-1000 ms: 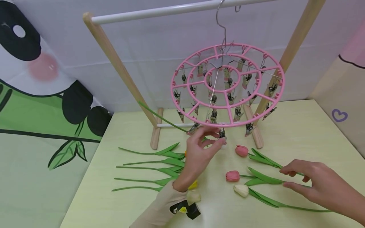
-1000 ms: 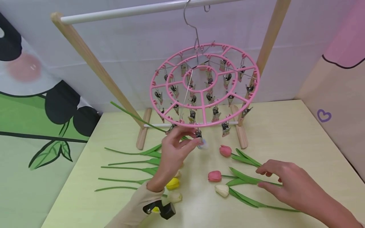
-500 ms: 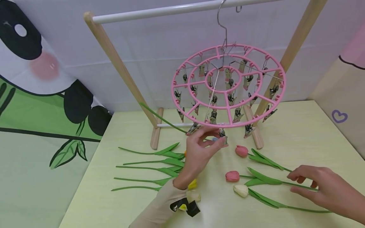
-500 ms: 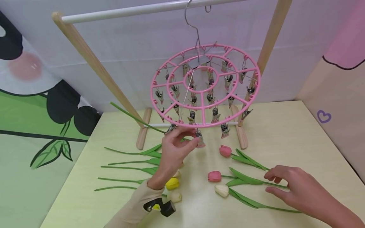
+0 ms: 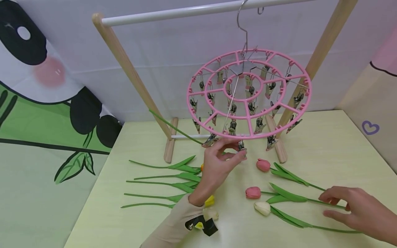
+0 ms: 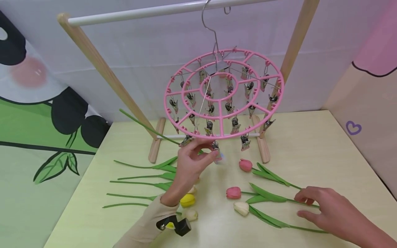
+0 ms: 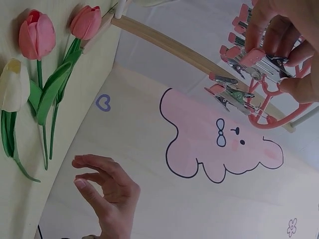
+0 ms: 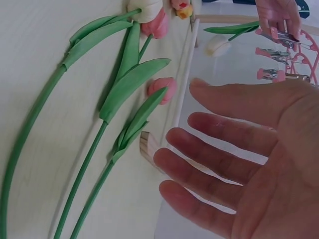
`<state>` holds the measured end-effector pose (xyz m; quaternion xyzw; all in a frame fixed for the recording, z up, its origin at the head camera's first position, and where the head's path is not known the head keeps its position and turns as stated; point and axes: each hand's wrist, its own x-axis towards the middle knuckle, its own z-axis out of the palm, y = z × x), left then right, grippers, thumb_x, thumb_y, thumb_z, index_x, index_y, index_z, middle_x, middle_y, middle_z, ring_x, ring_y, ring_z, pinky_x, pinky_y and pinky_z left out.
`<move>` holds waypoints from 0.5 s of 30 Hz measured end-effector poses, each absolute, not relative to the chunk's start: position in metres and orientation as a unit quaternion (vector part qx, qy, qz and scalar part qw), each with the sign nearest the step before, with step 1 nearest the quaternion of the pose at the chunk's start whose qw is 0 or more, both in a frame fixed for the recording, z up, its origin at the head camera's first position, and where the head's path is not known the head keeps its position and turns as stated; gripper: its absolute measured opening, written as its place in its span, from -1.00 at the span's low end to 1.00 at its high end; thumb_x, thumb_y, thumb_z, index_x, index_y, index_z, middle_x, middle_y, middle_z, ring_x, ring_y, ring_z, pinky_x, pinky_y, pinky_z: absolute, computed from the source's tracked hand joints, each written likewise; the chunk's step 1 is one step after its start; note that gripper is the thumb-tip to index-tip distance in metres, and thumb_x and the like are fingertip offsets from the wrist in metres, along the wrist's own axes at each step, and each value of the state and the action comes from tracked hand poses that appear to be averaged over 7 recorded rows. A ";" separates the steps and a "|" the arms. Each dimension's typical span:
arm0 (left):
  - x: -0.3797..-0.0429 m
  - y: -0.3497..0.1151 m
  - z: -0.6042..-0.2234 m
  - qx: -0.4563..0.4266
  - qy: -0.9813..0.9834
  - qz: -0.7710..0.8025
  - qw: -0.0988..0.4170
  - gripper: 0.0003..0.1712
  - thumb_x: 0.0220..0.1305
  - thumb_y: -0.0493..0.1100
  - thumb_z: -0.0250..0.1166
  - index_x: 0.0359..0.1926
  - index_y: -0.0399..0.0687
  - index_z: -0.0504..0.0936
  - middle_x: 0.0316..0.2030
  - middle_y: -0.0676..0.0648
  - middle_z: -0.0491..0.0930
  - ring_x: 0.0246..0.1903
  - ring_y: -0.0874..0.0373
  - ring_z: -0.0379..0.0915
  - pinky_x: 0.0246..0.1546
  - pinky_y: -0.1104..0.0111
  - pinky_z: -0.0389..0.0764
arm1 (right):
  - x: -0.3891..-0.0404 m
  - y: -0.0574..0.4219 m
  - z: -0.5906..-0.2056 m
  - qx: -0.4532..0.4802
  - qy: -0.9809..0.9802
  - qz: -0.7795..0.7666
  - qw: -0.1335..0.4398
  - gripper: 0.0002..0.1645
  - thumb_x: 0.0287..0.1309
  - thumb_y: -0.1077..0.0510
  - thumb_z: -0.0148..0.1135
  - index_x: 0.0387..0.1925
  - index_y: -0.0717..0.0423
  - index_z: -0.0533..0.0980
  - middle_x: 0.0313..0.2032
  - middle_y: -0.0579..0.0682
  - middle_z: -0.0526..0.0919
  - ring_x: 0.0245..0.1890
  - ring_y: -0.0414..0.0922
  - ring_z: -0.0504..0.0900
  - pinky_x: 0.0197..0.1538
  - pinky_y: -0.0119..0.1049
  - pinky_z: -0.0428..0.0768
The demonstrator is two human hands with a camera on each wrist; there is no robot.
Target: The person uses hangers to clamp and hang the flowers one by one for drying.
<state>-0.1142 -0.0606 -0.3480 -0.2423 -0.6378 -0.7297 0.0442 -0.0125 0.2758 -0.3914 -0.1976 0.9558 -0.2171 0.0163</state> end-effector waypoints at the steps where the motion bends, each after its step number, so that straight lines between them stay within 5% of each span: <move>1: -0.114 -0.061 -0.348 -0.242 -0.638 -0.730 0.045 -0.64 0.11 -0.43 0.32 -0.03 -0.38 0.53 -0.16 -0.25 0.51 -0.17 0.01 0.51 -0.18 0.22 0.66 | -0.013 0.277 -0.393 -0.200 0.955 -0.219 0.014 -0.67 -0.24 0.11 0.54 -0.35 -0.07 0.58 -0.40 -0.38 0.57 -0.44 -0.49 0.46 -0.61 -0.46 0.36; 10: -0.113 -0.062 -0.348 -0.240 -0.637 -0.732 0.042 -0.64 0.11 -0.45 0.31 -0.03 -0.37 0.55 -0.13 -0.29 0.51 -0.16 -0.07 0.50 -0.16 0.20 0.66 | -0.017 0.284 -0.403 -0.123 0.967 -0.174 0.140 -0.64 -0.22 0.08 0.52 -0.30 -0.05 0.57 -0.36 -0.29 0.57 -0.43 -0.38 0.46 -0.49 -0.41 0.47; 15: -0.113 -0.062 -0.347 -0.237 -0.638 -0.732 0.043 -0.64 0.11 -0.44 0.31 -0.02 -0.35 0.55 -0.13 -0.27 0.52 -0.16 -0.05 0.50 -0.16 0.21 0.66 | -0.016 0.285 -0.411 -0.101 0.969 -0.157 0.159 -0.63 -0.25 0.08 0.54 -0.33 -0.08 0.56 -0.36 -0.29 0.56 -0.42 -0.32 0.47 -0.43 -0.37 0.50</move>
